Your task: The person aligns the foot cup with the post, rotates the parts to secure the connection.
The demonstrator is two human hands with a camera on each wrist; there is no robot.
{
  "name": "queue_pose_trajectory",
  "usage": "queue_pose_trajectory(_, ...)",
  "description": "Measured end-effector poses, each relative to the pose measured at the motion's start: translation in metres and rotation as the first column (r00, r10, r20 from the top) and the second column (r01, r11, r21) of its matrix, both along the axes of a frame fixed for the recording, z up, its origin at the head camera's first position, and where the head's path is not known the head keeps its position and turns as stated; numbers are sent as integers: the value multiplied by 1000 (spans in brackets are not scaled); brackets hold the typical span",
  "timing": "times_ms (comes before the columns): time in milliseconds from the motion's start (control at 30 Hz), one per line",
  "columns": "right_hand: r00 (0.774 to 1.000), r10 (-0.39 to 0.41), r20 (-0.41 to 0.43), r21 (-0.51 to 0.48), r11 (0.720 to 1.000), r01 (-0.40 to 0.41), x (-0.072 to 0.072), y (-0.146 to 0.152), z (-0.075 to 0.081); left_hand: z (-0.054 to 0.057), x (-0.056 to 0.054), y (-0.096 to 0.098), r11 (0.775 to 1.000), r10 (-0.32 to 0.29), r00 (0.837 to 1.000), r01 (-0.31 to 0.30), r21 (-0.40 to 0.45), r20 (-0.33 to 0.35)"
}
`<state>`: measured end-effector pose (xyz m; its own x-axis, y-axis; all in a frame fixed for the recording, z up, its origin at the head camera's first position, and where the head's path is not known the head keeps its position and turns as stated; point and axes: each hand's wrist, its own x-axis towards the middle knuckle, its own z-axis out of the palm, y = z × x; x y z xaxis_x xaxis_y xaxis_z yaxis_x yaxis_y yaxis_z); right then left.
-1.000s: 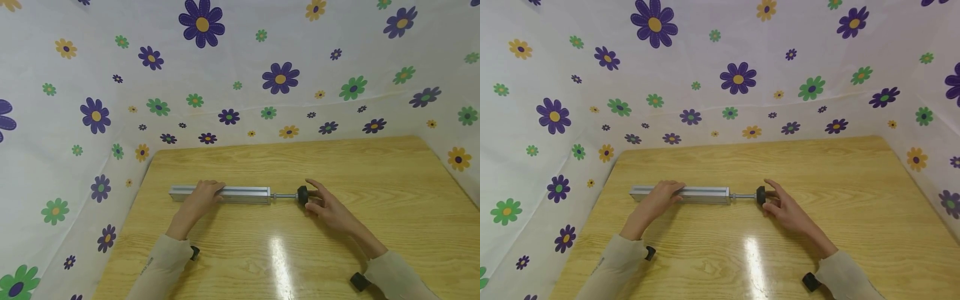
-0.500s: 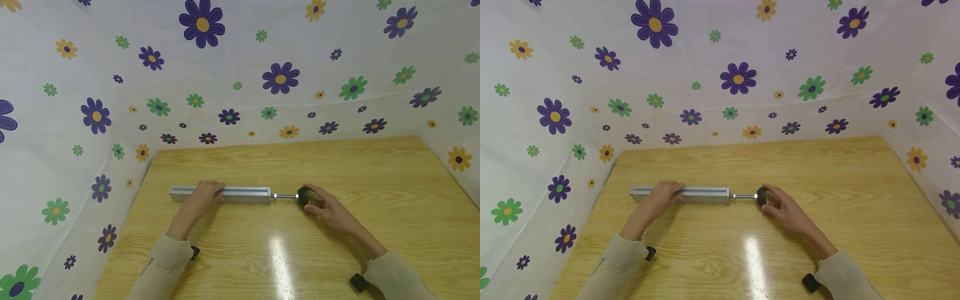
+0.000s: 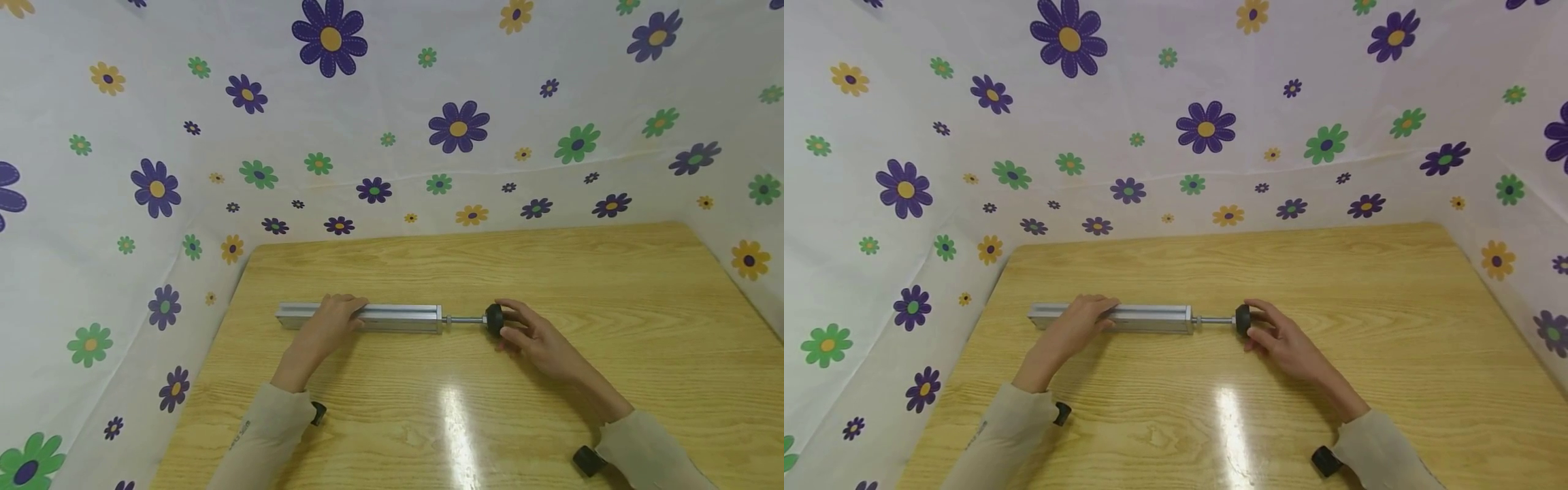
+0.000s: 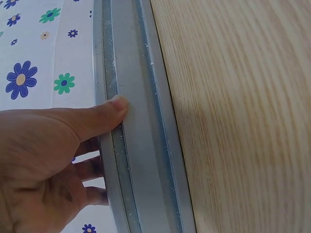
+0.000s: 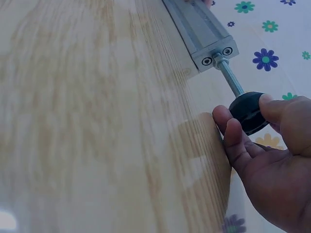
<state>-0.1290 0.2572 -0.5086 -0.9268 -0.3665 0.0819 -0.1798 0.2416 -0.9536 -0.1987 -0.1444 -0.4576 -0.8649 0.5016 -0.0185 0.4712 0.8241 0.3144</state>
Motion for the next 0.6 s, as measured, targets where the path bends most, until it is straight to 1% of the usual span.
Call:
queue_pose_trajectory(200,1000,-12,-22,11,1000,12,-1,-2,0,2,0,0,1000,2,1000,-2,-3,9)
queue_pose_trajectory(333,999,-6,-47,4,1000,6,0,-4,1,2,0,0,1000,-3,1000,3,1,8)
queue_pose_trajectory(433,999,2,-51,1,1000,-2,0,-4,0,1,0,0,1000,-3,1000,3,-2,9)
queue_pose_trajectory(600,1000,-16,-10,24,1000,16,-1,-4,0,2,1,0,1000,-2,1000,2,-4,0)
